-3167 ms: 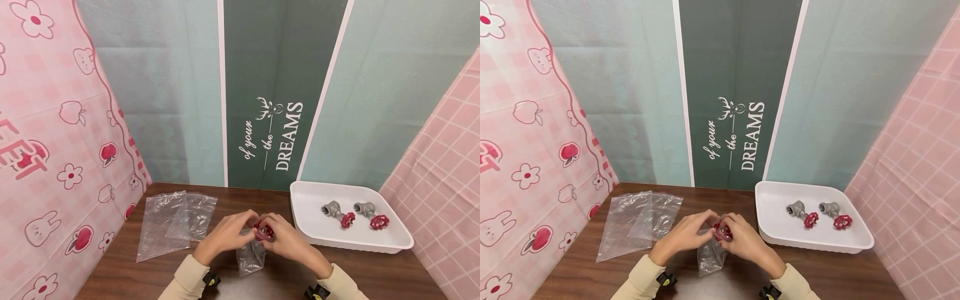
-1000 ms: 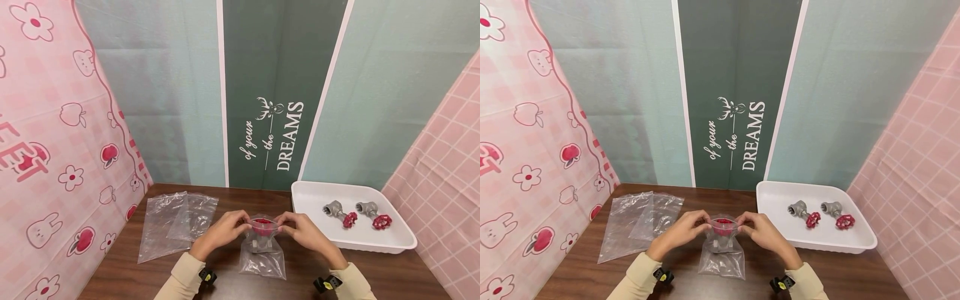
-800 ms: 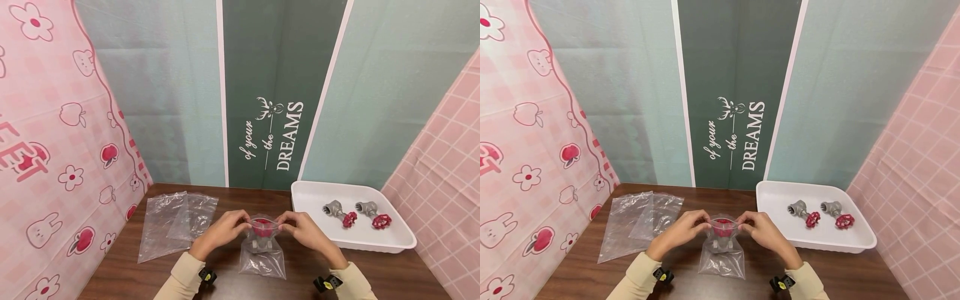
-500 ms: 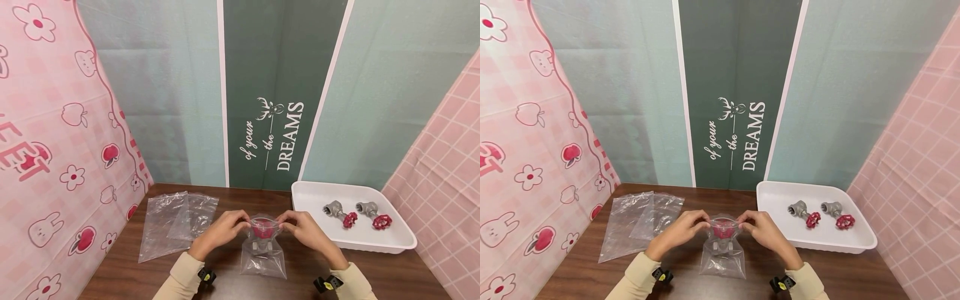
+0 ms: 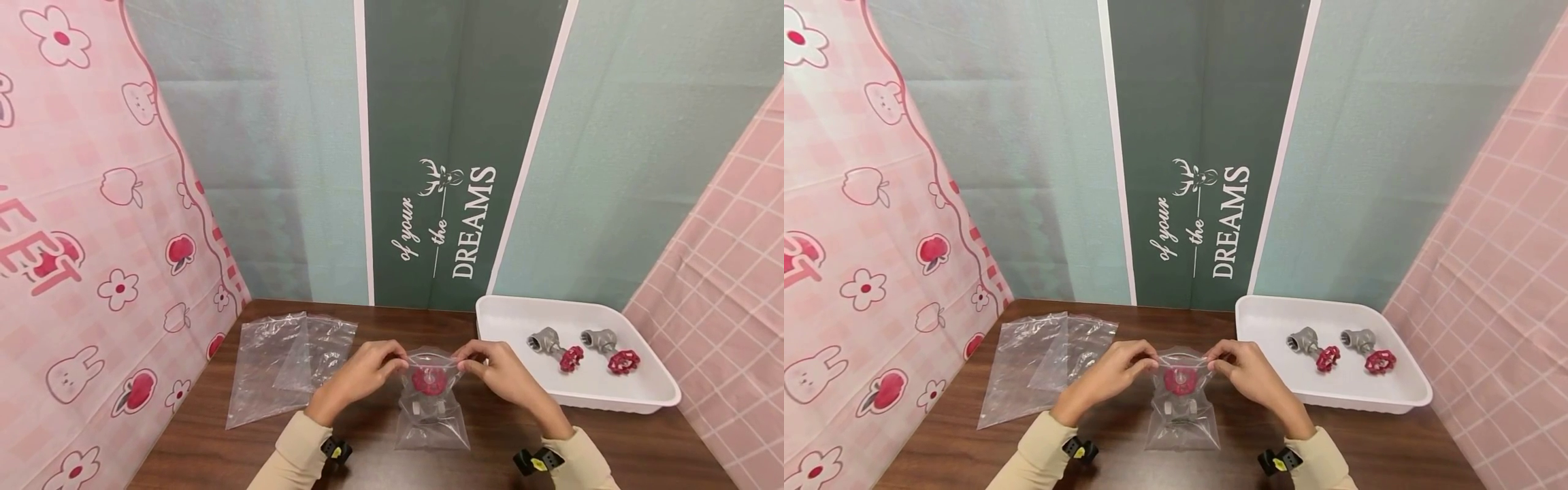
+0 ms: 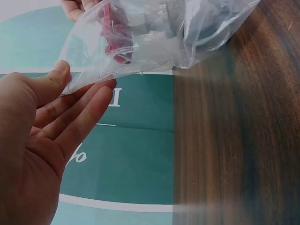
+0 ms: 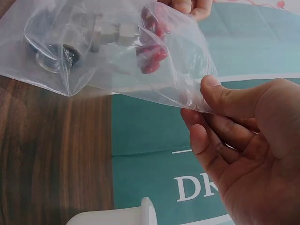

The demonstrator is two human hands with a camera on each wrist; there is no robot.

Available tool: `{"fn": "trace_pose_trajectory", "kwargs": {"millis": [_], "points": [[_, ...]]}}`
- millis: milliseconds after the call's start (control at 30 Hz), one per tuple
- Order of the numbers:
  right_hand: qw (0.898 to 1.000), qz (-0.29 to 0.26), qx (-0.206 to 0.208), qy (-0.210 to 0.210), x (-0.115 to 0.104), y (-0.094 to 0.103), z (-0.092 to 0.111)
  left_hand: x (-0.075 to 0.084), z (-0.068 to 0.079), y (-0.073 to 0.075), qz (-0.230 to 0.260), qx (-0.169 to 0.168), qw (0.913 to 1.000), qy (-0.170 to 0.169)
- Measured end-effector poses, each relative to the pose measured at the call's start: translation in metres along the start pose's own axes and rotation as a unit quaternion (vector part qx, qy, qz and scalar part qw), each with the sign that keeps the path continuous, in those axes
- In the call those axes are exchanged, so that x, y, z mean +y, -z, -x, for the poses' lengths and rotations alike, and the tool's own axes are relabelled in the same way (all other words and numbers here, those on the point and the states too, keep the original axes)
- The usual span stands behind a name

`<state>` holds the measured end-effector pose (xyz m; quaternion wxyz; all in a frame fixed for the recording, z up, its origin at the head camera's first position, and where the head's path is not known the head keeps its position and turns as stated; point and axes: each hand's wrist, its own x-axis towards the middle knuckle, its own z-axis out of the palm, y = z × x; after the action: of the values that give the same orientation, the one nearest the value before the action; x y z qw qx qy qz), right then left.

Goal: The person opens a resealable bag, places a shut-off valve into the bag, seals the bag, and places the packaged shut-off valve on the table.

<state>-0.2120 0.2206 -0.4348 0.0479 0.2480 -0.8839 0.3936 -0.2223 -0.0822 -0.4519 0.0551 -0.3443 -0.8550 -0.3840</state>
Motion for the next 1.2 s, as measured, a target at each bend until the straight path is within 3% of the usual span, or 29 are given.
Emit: {"fn": "trace_pose_trajectory", "kwargs": {"millis": [700, 1200], "points": [[0.998, 0.013, 0.055, 0.009, -0.011, 0.011, 0.001, 0.016, -0.002, 0.011, 0.0, 0.045, 0.9983, -0.037], [0.995, 0.011, 0.084, 0.051, -0.025, 0.02, 0.005, 0.026, -0.003, 0.019, -0.007, 0.083, 0.9921, -0.093]]}}
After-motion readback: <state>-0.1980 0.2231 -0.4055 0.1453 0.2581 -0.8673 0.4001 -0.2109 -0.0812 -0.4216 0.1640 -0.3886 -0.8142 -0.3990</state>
